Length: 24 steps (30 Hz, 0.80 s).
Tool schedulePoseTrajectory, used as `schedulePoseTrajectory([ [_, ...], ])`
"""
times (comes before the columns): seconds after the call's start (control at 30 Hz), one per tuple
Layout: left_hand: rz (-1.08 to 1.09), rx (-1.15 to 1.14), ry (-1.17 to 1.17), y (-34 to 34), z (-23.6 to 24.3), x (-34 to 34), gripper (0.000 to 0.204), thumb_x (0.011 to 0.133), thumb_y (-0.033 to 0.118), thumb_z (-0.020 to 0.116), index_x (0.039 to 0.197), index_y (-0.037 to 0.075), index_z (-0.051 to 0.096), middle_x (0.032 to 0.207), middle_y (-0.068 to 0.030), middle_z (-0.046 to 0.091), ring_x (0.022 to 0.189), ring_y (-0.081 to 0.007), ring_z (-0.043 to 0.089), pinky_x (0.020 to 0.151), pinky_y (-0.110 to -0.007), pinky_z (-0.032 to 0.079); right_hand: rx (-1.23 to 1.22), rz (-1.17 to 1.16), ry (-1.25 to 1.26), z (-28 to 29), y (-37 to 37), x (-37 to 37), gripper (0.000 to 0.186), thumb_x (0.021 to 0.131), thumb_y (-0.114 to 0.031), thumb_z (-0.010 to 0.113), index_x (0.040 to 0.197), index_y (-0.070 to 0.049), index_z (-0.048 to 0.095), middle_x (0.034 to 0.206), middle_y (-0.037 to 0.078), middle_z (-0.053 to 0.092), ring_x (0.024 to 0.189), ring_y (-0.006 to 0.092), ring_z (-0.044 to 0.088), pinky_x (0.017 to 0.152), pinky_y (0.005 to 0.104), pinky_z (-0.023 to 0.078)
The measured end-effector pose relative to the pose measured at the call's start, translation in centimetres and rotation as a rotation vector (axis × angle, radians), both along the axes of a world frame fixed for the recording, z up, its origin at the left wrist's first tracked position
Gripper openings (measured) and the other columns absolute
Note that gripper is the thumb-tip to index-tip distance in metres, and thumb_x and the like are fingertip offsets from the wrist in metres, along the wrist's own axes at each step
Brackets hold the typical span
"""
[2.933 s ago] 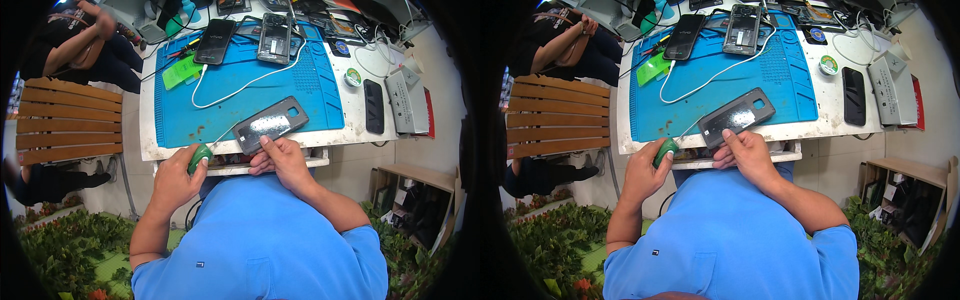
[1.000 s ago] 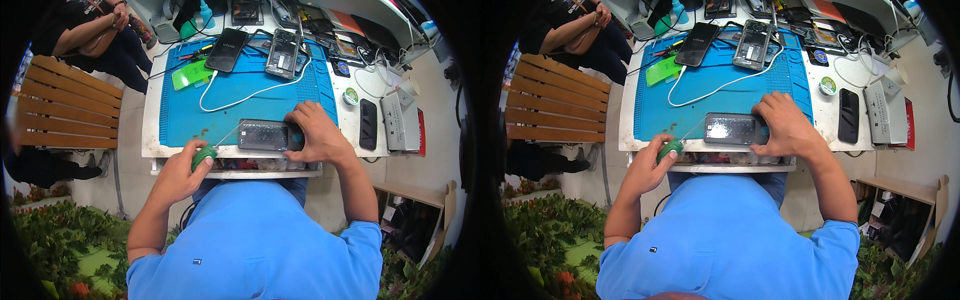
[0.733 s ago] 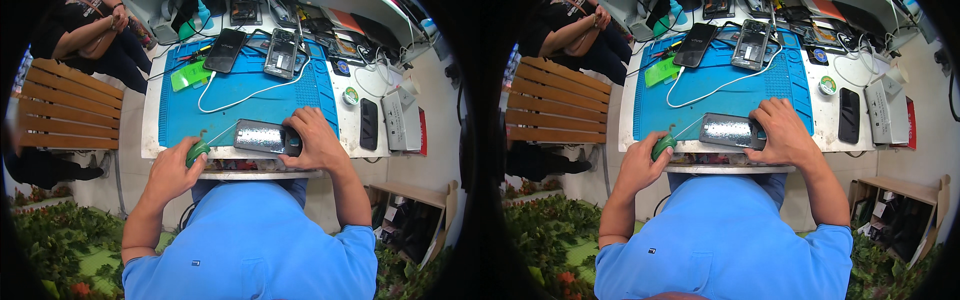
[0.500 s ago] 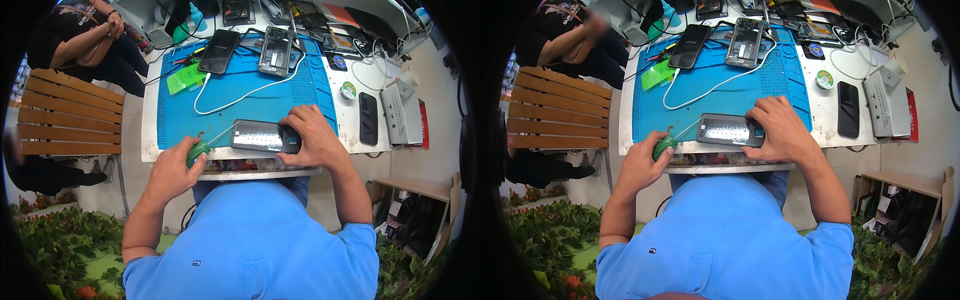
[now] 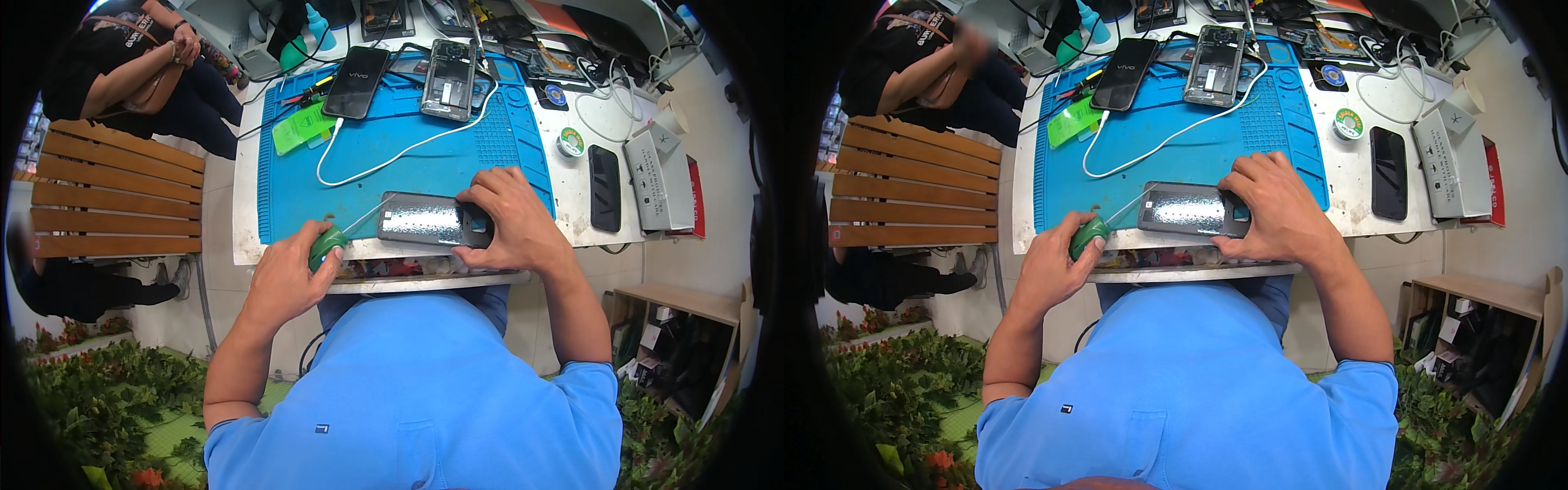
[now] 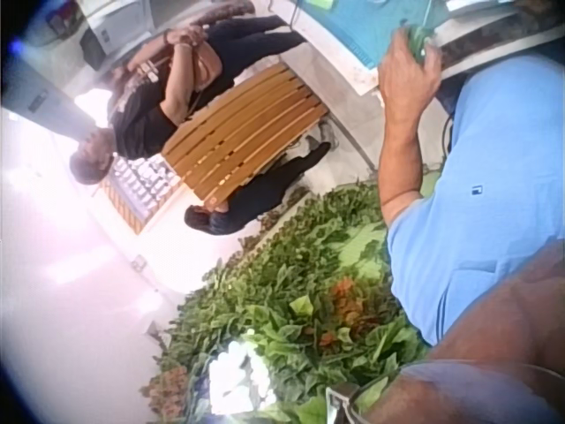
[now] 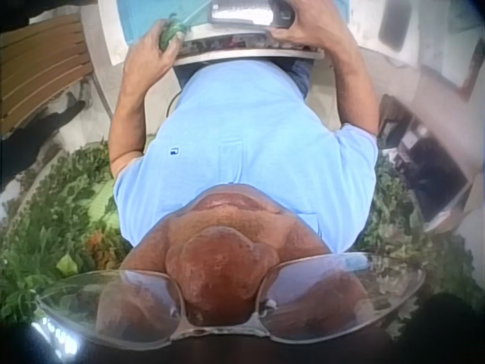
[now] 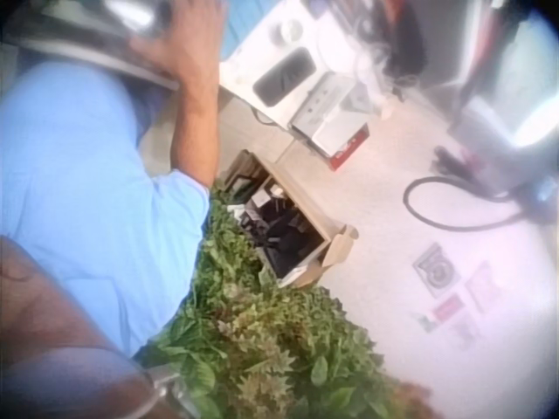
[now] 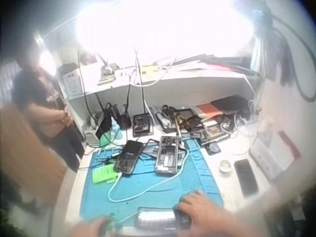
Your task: The person uses a green-handled screwdriver to repeatedly pry and scrape the back cover of a black smartphone. They hold the phone with one hand and apply the tool along the edges and surface of the back cover, occasionally repositioning the phone on a blue work mat.
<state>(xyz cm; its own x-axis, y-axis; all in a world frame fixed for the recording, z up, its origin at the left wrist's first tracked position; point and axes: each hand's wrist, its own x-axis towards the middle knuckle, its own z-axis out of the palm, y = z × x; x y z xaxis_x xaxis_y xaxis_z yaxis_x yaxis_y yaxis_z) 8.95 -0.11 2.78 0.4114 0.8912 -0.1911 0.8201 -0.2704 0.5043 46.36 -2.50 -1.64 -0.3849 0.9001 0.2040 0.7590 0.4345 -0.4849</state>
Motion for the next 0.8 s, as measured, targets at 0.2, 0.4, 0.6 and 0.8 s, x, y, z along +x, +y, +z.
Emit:
schedulePoseTrajectory([
  [0.2, -0.018, 0.077, -0.045, 0.1, -0.9, -0.7, 0.039, 0.110, 0.033, 0.077, 0.135, 0.003, 0.074, 0.096, -0.0259, 0.080, 0.089, -0.0508, 0.080, 0.079, -0.054, 0.061, -0.006, 0.000, -0.004, 0.1, 0.1, 0.0, 0.065, 0.072, -0.045, 0.100, 0.117, -0.002, 0.082, 0.113, 0.013, 0.071, 0.114, 0.0320, 0.068, 0.107, 0.0446, 0.049],
  [0.4, -0.049, 0.098, -0.066, 0.3, -1.2, -1.0, 0.039, 0.109, 0.032, 0.077, 0.135, 0.004, 0.074, 0.099, -0.0260, 0.081, 0.090, -0.0503, 0.080, 0.080, -0.054, 0.061, 0.003, 0.019, 0.006, -0.2, 0.1, 0.2, 0.066, 0.071, -0.045, 0.100, 0.118, -0.002, 0.082, 0.113, 0.012, 0.072, 0.114, 0.0322, 0.067, 0.106, 0.0446, 0.049],
  [0.6, -0.043, 0.074, -0.021, 0.6, -0.5, -0.9, 0.038, 0.110, 0.032, 0.077, 0.137, 0.006, 0.075, 0.100, -0.0253, 0.081, 0.090, -0.0490, 0.080, 0.079, -0.052, 0.061, -0.037, 0.050, -0.042, 0.8, 0.5, 0.6, 0.063, 0.073, -0.042, 0.096, 0.120, -0.002, 0.083, 0.115, 0.012, 0.073, 0.117, 0.0322, 0.068, 0.113, 0.0461, 0.050],
  [0.8, -0.054, 0.064, 0.004, 0.9, 0.1, -1.1, 0.041, 0.107, 0.034, 0.077, 0.139, 0.008, 0.076, 0.099, -0.0250, 0.084, 0.091, -0.0490, 0.082, 0.083, -0.056, 0.063, 0.308, 0.080, -0.266, -0.6, -0.3, -2.5, 0.047, 0.089, -0.018, 0.082, 0.131, 0.003, 0.079, 0.134, 0.017, 0.074, 0.132, 0.0354, 0.068, 0.121, 0.0501, 0.049],
])
